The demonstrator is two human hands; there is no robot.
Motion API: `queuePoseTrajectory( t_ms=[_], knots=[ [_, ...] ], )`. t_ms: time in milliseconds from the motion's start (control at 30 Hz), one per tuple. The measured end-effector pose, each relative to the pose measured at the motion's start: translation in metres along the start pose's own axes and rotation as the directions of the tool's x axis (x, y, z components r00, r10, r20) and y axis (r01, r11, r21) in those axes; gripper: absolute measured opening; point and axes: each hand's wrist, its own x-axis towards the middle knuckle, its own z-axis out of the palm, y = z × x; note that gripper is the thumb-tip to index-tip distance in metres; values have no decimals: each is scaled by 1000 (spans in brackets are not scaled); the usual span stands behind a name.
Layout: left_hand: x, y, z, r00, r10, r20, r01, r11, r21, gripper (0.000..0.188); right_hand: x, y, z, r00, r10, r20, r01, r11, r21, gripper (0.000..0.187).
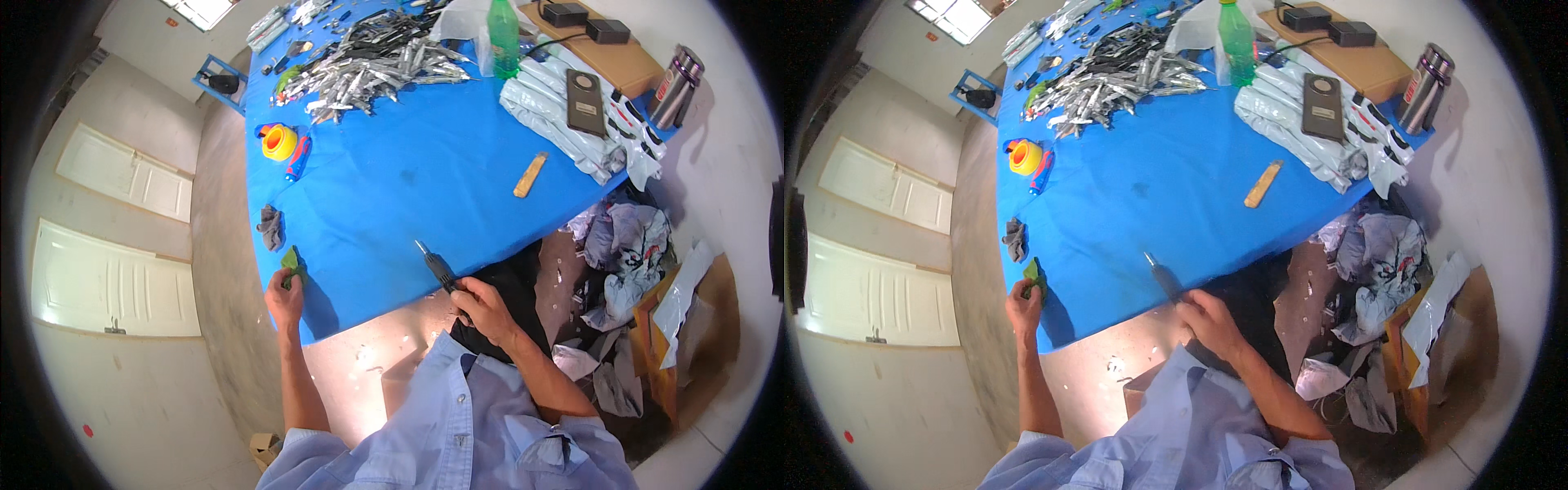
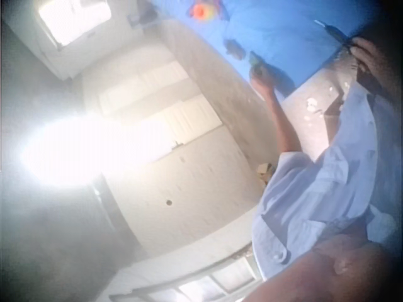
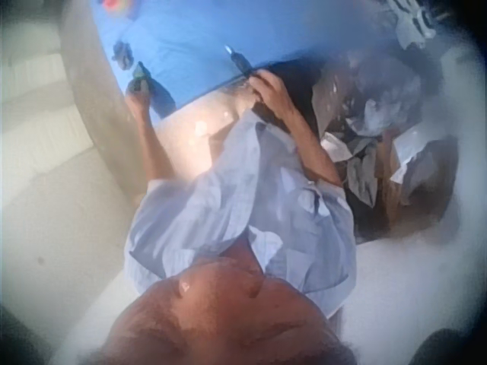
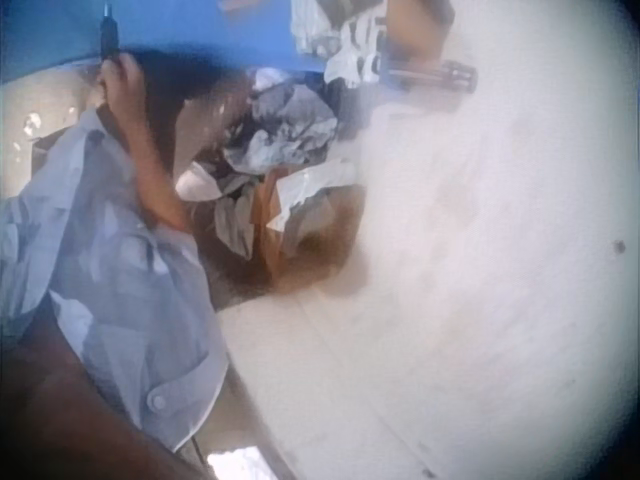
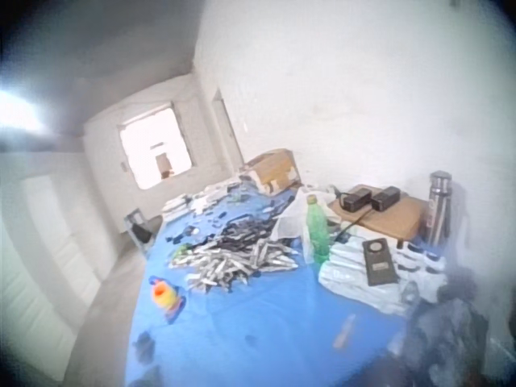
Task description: The person assembles an electronic shaver by cleaning components with a cloth, applying adhesive tape, and securing parts with a screwdriver.
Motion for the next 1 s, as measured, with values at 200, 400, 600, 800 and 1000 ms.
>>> queuePoseTrajectory(
  t_ms=[200,400,600,800,1000],
  knots=[
    [-57,162,3,975,88,202,42,827,-560,26,-5,-9,5,999,-42,7,42,996,-76,26],
    [-117,249,38,847,495,191,-371,810,-453,27,-2,1,-1,999,-34,-9,33,998,-51,22],
    [-118,256,60,821,549,157,-441,785,-436,15,-5,-3,-5,999,-41,-7,40,994,-104,23],
    [-108,260,71,840,536,88,-466,794,-390,10,-4,-2,-5,995,-99,-23,95,986,-140,24],
    [-90,257,83,846,534,19,-505,810,-298,8,-5,1,-5,997,-77,-19,75,991,-108,26]
  ],
)
